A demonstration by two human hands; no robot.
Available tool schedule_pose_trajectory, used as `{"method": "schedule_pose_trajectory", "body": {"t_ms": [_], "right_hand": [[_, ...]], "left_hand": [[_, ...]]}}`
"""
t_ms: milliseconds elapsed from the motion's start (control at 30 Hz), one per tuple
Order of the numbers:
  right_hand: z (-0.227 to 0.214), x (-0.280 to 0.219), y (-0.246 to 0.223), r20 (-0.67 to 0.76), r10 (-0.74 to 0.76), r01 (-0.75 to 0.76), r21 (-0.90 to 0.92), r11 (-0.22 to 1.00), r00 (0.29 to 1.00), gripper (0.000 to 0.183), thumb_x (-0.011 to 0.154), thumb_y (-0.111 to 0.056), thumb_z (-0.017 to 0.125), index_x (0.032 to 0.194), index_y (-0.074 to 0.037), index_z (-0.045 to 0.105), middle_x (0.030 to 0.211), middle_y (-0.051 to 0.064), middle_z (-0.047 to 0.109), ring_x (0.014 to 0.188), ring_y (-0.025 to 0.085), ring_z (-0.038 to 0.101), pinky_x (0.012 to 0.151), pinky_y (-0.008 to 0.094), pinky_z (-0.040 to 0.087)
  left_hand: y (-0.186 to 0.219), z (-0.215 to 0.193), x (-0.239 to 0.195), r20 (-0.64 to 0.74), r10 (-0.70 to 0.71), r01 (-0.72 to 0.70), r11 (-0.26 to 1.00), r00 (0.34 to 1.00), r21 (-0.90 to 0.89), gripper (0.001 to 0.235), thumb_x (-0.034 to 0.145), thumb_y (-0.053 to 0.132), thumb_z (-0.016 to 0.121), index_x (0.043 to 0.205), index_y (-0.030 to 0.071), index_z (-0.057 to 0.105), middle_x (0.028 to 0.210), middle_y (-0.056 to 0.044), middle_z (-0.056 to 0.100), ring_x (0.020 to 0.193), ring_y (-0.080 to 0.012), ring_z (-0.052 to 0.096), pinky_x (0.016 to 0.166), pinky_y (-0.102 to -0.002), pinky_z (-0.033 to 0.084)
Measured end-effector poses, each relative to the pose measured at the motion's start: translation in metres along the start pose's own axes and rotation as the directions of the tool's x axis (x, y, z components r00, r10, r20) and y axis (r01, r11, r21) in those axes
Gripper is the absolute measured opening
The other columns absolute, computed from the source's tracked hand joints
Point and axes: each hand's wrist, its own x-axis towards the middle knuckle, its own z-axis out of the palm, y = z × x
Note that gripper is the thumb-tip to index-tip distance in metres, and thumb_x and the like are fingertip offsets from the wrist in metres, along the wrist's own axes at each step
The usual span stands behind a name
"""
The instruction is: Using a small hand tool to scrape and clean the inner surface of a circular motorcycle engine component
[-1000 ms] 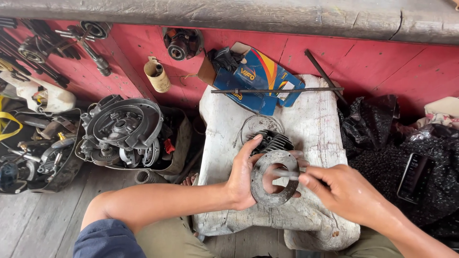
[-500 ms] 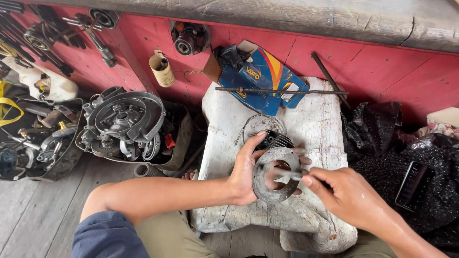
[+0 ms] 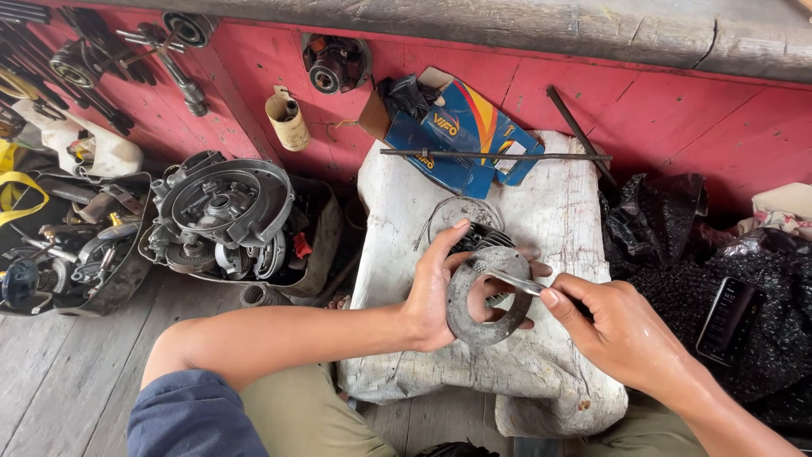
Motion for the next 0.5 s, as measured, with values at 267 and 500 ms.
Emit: {"method": "schedule_pose_trajectory", "body": {"t_ms": [267,500], "right_hand": [[-0.009,-0.01,-0.019,0.021,-0.065,0.065,0.0,0.998,0.998,0.043,0.104,-0.042,0.052,0.072,-0.014,0.052,0.054,0.005,0.039,0.052,0.022,0.034,0.054,0.038,0.037],[-0.013,-0.03,-0.019,-0.005,-0.116,0.116,0.018,0.993,0.993,0.044,0.106,-0.04,0.05,0.073,-0.012,0.05,0.056,0.005,0.033,0.057,0.025,0.026,0.052,0.039,0.032]], "left_hand": [[-0.006,0.016,-0.016,-0.01,0.091,-0.09,0.995,0.996,0.032,0.076,0.098,0.06,0.046,0.126,-0.007,0.067,0.117,-0.026,0.071,0.099,-0.0378,0.07,0.078,-0.059,0.056],[-0.017,0.042,-0.039,-0.047,0.132,-0.13,0.991,0.99,0.042,0.078,0.097,0.061,0.043,0.128,-0.006,0.066,0.124,-0.027,0.068,0.099,-0.0377,0.067,0.074,-0.052,0.054]]}}
